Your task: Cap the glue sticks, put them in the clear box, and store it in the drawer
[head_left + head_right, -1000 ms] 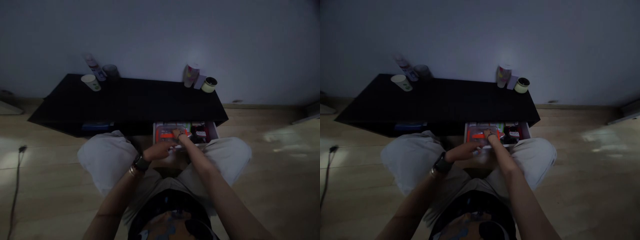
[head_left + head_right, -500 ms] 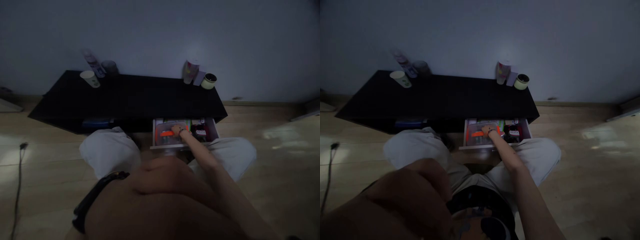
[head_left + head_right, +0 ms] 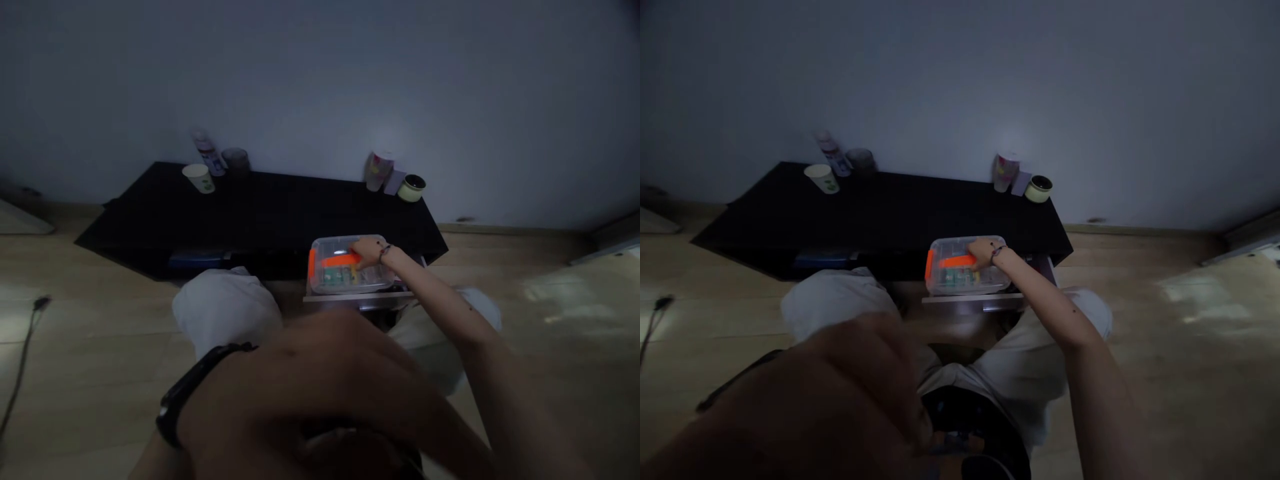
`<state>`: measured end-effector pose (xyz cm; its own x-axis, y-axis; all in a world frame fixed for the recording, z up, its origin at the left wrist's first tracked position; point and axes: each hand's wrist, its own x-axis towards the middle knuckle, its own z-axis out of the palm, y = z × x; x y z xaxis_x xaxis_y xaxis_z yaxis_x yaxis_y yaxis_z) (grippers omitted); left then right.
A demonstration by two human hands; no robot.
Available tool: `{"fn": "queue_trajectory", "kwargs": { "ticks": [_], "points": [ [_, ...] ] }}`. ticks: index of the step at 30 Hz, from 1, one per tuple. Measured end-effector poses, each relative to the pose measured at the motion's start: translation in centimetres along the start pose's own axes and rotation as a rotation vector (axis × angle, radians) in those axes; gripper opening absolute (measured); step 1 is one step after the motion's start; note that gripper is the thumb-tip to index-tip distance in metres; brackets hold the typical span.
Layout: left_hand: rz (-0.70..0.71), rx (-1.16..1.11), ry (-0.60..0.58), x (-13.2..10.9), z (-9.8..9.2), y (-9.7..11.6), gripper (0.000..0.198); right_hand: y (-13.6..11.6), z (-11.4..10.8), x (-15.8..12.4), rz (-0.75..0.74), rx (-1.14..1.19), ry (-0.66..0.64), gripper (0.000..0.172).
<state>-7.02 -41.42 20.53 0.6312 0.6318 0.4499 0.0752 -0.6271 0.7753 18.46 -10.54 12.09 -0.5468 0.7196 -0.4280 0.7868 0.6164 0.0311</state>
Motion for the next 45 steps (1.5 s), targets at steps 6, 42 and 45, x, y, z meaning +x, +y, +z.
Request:
{"fn": "queue_trajectory", "kwargs": {
  "ticks": [6, 42, 45],
  "points": [
    [0.163, 0.024, 0.310, 14.0, -6.4, -7.2, 0.050, 1.9, -4.0, -1.5, 0.013, -0.012, 0.248, 0.042],
    [-1.029, 0.129, 0.527, 22.4, -15.9, -39.0, 0.025, 13.7, -3.1, 10.9, 0.507, 0.399, 0.653, 0.042],
    [-1.027, 0.252, 0.498, 22.6, -15.8, -38.8, 0.024, 13.9, -2.7, 10.3, 0.593, 0.416, 0.478, 0.045]
  ]
}}
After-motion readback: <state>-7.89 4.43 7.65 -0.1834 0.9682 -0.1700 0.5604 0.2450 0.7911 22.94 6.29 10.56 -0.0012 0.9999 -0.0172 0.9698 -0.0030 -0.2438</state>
